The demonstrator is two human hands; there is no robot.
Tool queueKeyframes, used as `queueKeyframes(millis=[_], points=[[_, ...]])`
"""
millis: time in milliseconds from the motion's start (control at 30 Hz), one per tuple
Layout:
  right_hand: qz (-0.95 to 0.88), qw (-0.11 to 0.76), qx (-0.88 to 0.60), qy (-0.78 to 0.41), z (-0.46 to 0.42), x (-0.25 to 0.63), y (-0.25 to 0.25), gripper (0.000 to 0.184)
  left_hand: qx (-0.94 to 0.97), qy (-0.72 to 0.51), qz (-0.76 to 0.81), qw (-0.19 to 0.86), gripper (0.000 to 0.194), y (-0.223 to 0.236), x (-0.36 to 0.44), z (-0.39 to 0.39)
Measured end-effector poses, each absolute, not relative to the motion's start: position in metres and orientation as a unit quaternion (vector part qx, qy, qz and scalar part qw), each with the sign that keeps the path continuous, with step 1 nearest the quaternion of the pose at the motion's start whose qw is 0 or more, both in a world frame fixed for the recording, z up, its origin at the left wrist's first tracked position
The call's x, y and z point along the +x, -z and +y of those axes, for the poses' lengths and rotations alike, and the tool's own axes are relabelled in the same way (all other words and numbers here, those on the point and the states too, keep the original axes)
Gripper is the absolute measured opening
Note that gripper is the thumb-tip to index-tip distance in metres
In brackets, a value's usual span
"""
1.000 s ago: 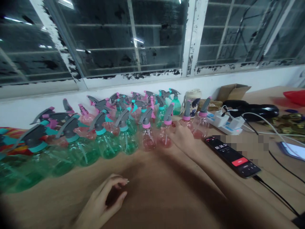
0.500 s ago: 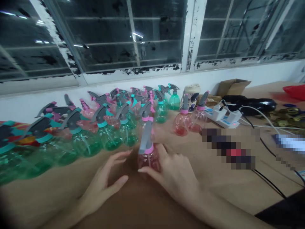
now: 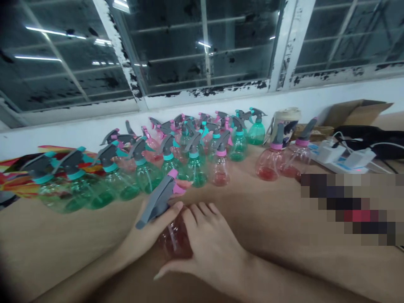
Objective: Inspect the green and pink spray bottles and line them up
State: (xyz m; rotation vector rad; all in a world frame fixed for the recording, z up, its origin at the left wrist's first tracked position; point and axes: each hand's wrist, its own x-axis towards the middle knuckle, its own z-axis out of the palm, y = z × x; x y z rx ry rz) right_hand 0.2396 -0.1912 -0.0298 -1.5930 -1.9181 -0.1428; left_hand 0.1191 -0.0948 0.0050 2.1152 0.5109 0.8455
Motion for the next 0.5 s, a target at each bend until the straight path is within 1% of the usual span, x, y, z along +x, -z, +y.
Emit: queueKeyframes(millis=[67, 133, 233, 333, 500], points=[[-0.751, 0.306, -0.584, -0.028, -0.194, 0.257, 0.031, 0.074, 0.831, -0.345, 0.210, 0.383, 0.032, -0.003, 0.116, -0.093], [-0.756, 0.284, -0.584, -0.076, -0.195, 0.278, 0.040, 0.068, 0.838, -0.345, 0.216, 0.363, 0.032, -0.002, 0.116, -0.093], [-0.734, 0.263, -0.619, -0.100, -0.192, 0.308, 0.064, 0.062, 0.862, -0.343, 0.196, 0.316, 0.031, -0.003, 0.120, -0.091], [-0.744, 0.239, -0.617, -0.094, -0.186, 0.325, 0.086, 0.063, 0.873, -0.356, 0.165, 0.289, 0.031, -0.005, 0.128, -0.087], [-0.759, 0.225, -0.606, -0.081, -0.179, 0.329, 0.093, 0.061, 0.867, -0.347, 0.157, 0.323, 0.028, -0.006, 0.138, -0.079]])
